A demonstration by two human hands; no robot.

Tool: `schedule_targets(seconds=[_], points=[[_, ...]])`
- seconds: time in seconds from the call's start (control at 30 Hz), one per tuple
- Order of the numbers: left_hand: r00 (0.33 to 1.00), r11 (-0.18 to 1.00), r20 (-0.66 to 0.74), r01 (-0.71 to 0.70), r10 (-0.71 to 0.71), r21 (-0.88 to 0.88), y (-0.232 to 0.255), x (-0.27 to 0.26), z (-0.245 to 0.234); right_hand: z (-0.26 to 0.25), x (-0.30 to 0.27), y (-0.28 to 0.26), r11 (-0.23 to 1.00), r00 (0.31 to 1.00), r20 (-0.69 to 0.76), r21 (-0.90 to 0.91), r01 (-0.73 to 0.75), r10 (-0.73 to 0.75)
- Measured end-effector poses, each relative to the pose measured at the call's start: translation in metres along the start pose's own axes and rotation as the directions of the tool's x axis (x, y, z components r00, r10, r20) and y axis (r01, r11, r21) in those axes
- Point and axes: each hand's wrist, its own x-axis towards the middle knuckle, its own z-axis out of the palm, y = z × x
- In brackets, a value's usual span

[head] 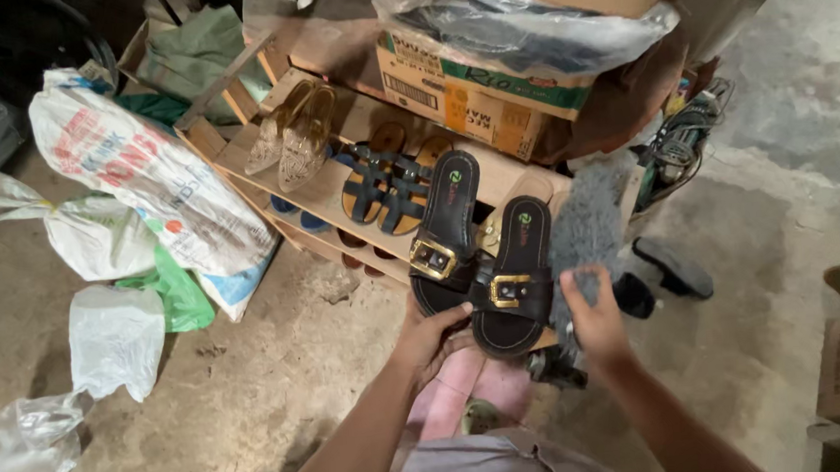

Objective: The person wipes a pair of brown slides with a gray duster, cleaning the upper, sole, and heel areas. The person then places the slides on a wooden shoe rack and picks up a white plastic bag.

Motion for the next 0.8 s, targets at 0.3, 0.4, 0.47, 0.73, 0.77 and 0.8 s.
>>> schedule_targets(seconds=[0.3,0.4,0.47,0.73,0.77,0.8], points=[[0.998,0.999,-0.051,-0.021,0.023,0.034,0.032,-0.028,-0.019,0.012,0.043,0.015,0.860,0.893,0.187,-0.406,-0.309,0.409],[0.997,0.998,-0.047,-0.065,0.066,0.011,0.036,-0.038,-0.031,0.022,0.047,0.013,0.684,0.914,0.111,-0.700,-0.206,0.390],[0.995,0.995,-0.029,-0.095,0.095,-0.018,0.035,-0.042,-0.035,0.027,0.046,0.010,0.532,0.913,0.070,-0.830,-0.170,0.401],[0.992,0.992,-0.038,-0.119,0.121,0.042,0.062,-0.040,-0.041,0.031,0.063,-0.038,0.065,0.911,0.227,-0.974,0.218,0.343],[0.993,0.993,-0.013,-0.119,0.120,0.019,0.065,-0.039,-0.043,0.035,0.068,-0.048,0.052,0.901,0.211,-0.977,0.206,0.378],[0.993,0.993,0.013,-0.119,0.119,-0.005,0.068,-0.040,-0.045,0.040,0.073,-0.062,0.093,0.882,0.067,-0.995,0.027,0.466]])
